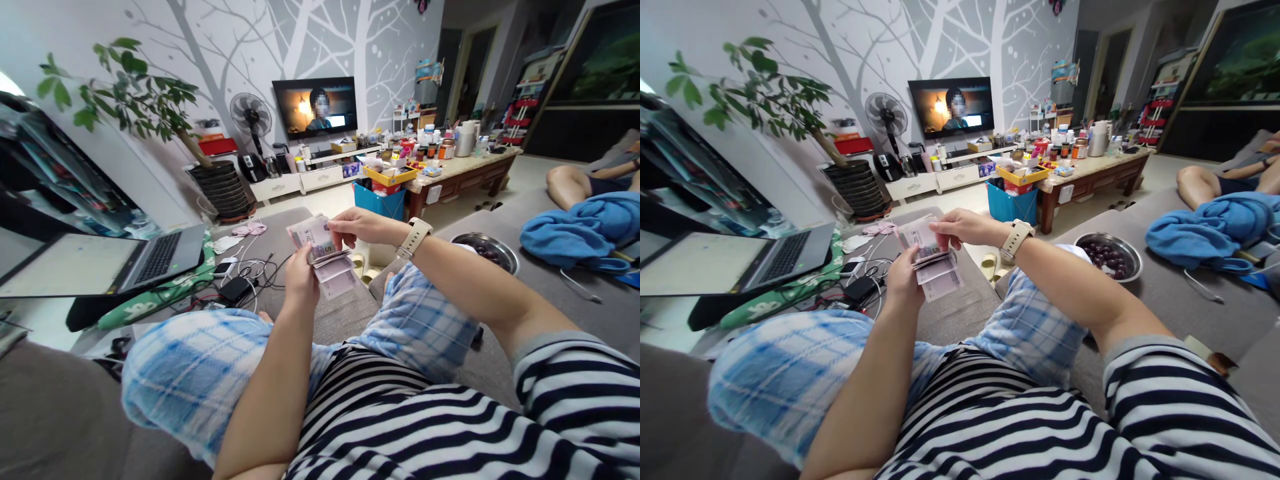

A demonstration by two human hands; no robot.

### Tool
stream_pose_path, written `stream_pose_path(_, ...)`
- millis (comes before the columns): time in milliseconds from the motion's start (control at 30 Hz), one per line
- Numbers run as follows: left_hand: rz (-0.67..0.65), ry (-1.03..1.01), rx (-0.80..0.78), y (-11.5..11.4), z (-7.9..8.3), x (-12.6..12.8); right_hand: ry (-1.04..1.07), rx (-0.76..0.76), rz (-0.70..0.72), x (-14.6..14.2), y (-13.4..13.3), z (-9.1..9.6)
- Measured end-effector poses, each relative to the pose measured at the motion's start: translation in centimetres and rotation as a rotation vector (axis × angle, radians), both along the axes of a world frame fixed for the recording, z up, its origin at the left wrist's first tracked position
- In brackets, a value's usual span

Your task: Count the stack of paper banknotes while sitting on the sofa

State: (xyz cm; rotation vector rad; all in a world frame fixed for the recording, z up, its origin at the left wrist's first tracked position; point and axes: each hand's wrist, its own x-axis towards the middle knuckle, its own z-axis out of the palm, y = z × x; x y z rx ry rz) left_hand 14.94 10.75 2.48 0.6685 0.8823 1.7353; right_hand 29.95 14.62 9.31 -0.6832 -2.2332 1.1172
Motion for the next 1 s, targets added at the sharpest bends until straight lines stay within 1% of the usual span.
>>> stream_pose_path(67, 0.0, -0.008, -0.007, 0.1, -0.1, 0.0, -0.055, 0.018, -0.052, -0.1, 0.3, -0.3)
stream_pose_path(133, -0.025, -0.009, 0.001, 0.1, -0.2, 0.0, -0.126, 0.06, -0.173, -0.1, 0.8, -0.7)
stream_pose_path(233, -0.105, 0.001, 0.039, 0.1, -0.2, 0.0, -0.225, 0.115, -0.345, -0.2, 1.5, -1.1)
stream_pose_path(333, -0.108, 0.01, 0.037, -0.1, -0.2, 0.0, -0.266, 0.16, -0.42, -0.1, 1.9, -1.2)
stream_pose_path(467, -0.099, 0.031, 0.025, -0.4, 0.0, 0.1, -0.259, 0.195, -0.453, -0.1, 2.2, -1.4)
stream_pose_path(700, -0.101, 0.028, 0.02, -0.3, -0.1, 0.1, -0.226, 0.206, -0.445, -0.1, 2.2, -1.4)
stream_pose_path(900, -0.087, -0.027, 0.004, 0.5, -0.6, -0.1, -0.216, 0.198, -0.439, 0.0, 1.9, -1.2)
stream_pose_path(1000, -0.048, -0.052, 0.003, 0.9, -0.8, -0.2, -0.207, 0.195, -0.414, 0.0, 1.9, -1.1)
